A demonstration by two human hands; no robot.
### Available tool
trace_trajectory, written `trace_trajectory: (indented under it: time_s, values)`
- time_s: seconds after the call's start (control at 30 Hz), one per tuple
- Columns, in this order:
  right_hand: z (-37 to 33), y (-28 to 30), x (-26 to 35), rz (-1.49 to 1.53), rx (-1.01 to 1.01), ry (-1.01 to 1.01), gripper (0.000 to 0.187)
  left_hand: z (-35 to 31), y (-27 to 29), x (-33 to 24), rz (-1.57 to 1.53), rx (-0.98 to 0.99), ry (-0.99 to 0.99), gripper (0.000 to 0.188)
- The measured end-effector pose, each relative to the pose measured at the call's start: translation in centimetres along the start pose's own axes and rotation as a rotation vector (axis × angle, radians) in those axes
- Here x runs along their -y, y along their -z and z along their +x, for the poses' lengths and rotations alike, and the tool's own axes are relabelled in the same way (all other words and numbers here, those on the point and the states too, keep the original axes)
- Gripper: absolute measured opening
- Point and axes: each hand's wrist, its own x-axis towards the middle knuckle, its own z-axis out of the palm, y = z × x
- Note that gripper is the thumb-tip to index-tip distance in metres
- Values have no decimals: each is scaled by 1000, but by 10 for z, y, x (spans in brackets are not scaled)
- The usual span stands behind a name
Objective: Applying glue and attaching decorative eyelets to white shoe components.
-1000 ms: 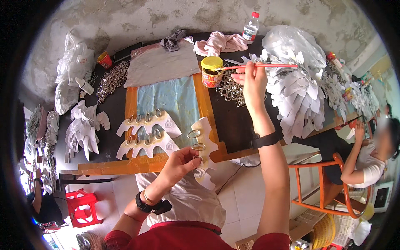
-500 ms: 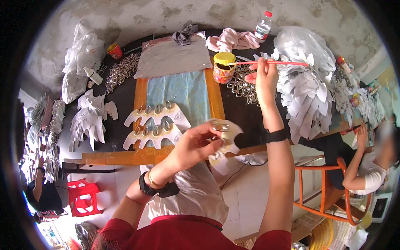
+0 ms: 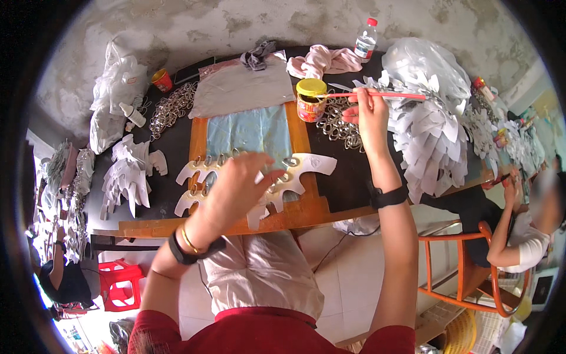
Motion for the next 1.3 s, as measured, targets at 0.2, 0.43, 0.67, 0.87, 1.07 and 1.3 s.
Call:
trace_trajectory:
  time_s: [0.2,0.43,0.67,0.87,1.07,1.3]
  values:
    - [-2,-3,-1,9,-9,-51,25,89,-30,42,-355,23,144,72]
    - [-5,-9,7,12,8,-68,26,136,-97,39,-296,-149,252,91]
    - [-2,2,11,1,12,-114,29,142,-103,39,-510,-215,383,74]
    - [-7,18,10,44,-61,-164,30,135,-100,30,-498,-252,267,92]
    - [-5,49,-3,264,-64,-271,26,138,-97,34,-538,-204,261,97]
    - [-13,47,-4,688,-94,-379,17,146,-98,39,-343,-194,374,101]
